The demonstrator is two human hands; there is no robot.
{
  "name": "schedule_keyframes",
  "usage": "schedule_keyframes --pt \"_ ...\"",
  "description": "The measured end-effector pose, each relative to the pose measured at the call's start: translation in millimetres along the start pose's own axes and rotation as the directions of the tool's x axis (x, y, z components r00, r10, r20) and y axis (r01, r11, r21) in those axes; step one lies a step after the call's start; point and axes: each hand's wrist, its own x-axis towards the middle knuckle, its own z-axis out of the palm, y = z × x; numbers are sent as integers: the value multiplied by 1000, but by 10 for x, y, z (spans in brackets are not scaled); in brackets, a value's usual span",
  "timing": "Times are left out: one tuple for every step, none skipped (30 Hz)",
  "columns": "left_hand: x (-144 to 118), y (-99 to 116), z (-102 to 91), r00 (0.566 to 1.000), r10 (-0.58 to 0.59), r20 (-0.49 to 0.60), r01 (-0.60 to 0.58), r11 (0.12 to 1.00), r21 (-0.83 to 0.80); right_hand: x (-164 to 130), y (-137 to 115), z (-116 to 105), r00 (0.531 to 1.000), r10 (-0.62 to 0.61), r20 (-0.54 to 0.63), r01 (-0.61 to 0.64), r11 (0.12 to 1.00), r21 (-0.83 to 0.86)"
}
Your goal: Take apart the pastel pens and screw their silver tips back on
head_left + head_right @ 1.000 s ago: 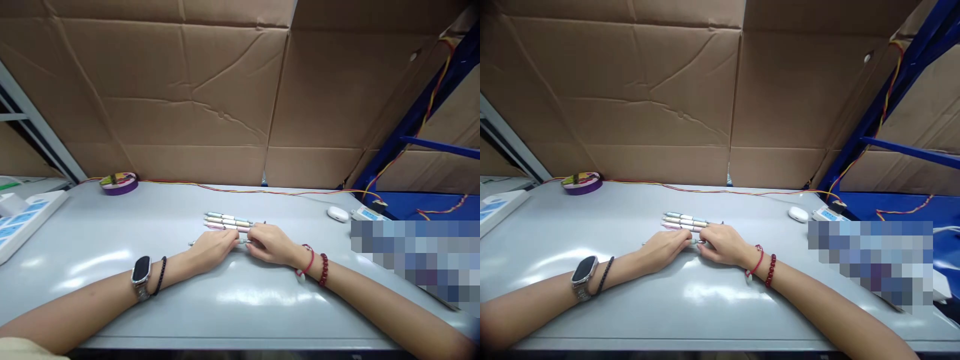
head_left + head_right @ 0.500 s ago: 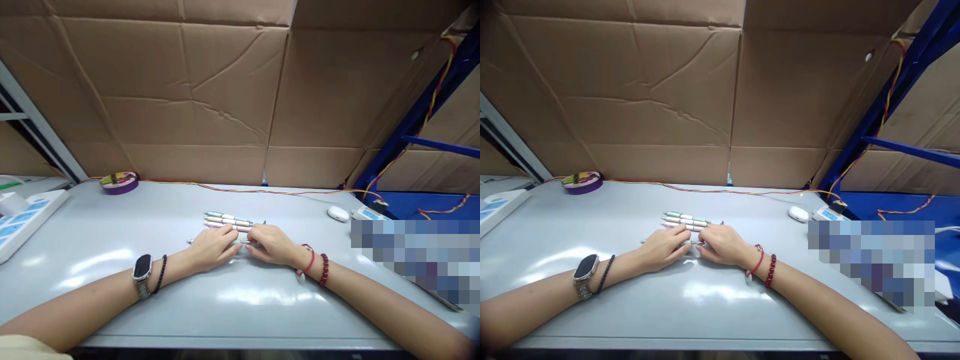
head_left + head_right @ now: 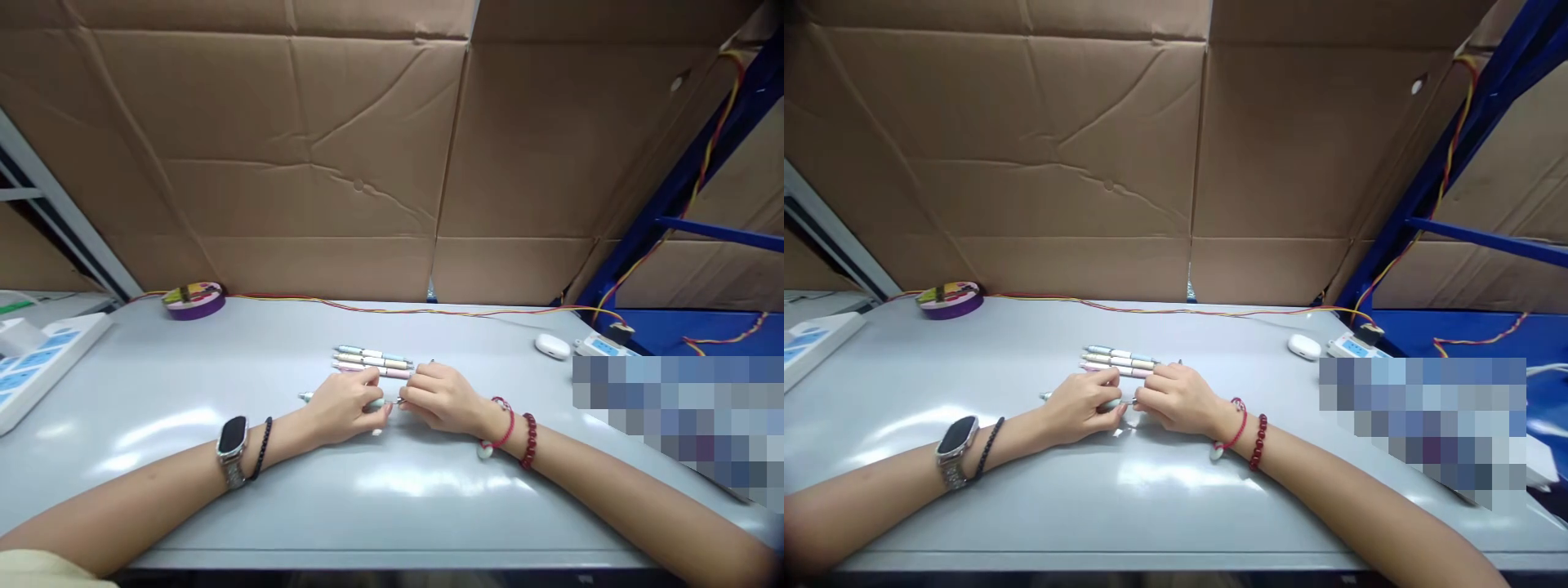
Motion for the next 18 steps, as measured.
schedule_keyframes --pt "1 -2 -1 1000 0 -10 0 1000 -5 0 0 -1 1000 19 -9 -18 1000 3" --pt "2 -8 -3 1000 0 -20 0 1000 -9 -3 5 -4 999 39 -18 -39 999 10" --pt "3 -16 -5 1000 1 -30 -1 1000 -13 -8 18 -8 997 65 -29 -64 998 19" --pt "3 -29 -7 999 2 -41 -3 1000 -16 -18 40 -14 995 96 -42 -95 995 30" --pt "3 -43 -9 999 3 -52 -3 1000 -17 -32 74 -20 989 136 -57 -134 990 43" --pt "2 -59 -11 998 3 -63 -4 1000 -17 -50 119 -27 979 187 -76 -183 981 57" --pt "1 -75 -12 997 4 -74 -5 1000 -15 -70 173 -33 965 246 -96 -239 968 73" --pt "0 -89 -11 997 4 -83 -5 1000 -13 -91 236 -37 943 312 -118 -303 949 91" --pt "0 -100 -8 996 4 -91 -5 1000 -10 -113 303 -40 914 382 -138 -369 923 109" --pt "0 -108 -5 995 7 -98 -7 1000 -7 -133 371 -39 881 449 -153 -433 893 127" --pt "1 -111 0 995 11 -102 -11 1000 -5 -151 435 -36 845 510 -161 -491 859 144" --pt "2 -111 4 994 17 -104 -18 1000 -3 -167 492 -30 814 560 -155 -538 827 160" --pt "3 -107 7 994 25 -105 -25 1000 -3 -179 540 -21 788 599 -138 -576 798 176" --pt "4 -102 9 994 34 -107 -34 999 -4 -188 576 -12 768 631 -111 -607 772 190" --pt "4 -97 8 993 43 -108 -44 999 -6 -195 602 -1 752 655 -78 -631 749 202" --pt "4 -92 6 993 52 -109 -54 999 -9 -198 617 9 738 674 -43 -652 728 211" --pt "4 -88 2 992 62 -110 -64 998 -13 -199 623 18 725 688 -10 -670 710 218" --pt "3 -86 -3 991 73 -110 -75 997 -16 -198 623 25 715 698 22 -685 694 222"
